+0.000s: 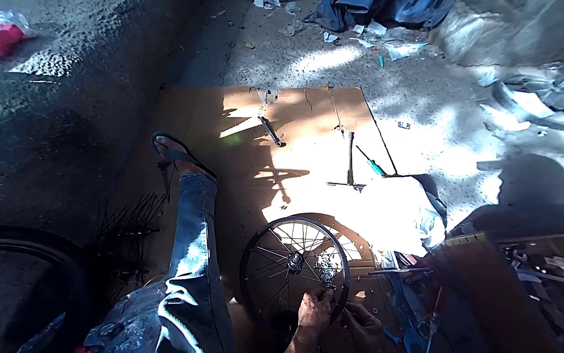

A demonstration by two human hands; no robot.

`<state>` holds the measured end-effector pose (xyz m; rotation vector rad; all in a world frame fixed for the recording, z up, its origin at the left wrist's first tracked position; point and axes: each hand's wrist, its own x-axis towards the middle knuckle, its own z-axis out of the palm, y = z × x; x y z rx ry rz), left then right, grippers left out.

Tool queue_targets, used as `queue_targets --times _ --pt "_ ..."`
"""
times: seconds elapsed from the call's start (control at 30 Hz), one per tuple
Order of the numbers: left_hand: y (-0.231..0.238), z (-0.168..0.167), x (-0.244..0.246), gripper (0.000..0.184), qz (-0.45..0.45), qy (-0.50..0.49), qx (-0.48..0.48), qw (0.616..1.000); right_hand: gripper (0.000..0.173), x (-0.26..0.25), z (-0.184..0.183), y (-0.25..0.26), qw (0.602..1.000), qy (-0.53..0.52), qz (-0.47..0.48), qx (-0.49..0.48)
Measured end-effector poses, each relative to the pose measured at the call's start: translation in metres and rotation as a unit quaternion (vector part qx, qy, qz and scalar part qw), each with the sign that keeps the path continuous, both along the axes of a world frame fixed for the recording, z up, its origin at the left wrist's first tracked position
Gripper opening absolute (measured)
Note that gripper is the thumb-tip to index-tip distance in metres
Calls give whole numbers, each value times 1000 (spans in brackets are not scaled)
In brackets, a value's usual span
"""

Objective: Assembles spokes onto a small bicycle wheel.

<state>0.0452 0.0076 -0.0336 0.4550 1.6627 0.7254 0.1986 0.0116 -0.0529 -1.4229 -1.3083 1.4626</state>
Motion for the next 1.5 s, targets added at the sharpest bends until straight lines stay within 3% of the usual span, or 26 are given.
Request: queue_targets --times 0.13,0.43,0.57,0.77,0.9,1.03,1.13,1.3,1.4,1.5 --pt "-1 0 0 32 7 -4 6 1000 15 0 0 -4 999 -20 18 38" --pt "-2 2 -5 32 -3 -17 25 1000 13 -2 6 -6 999 8 -15 -41" --pt "-1 4 -3 33 -6 -1 4 1000 15 1 1 -7 988 -107 54 96" --pt "1 5 -4 32 2 -3 10 1000 15 4 -7 -3 965 -188 85 161" --pt "-1 5 -5 31 5 -5 11 1000 24 2 -11 -8 972 -169 81 141" --pt "-1 7 -5 31 -1 -1 5 1000 15 1 -7 -5 968 -181 82 150" --pt "-1 5 -6 31 1 -9 11 1000 12 1 -16 -6 951 -214 68 214" --pt "-2 2 -6 30 9 -15 25 1000 29 4 -20 -7 964 -185 78 172" --pt "-3 5 -7 31 12 -14 24 1000 14 1 -17 -3 965 -178 83 172" --pt "-2 8 -10 32 22 -34 19 999 16 2 -14 -1 947 -218 103 210"
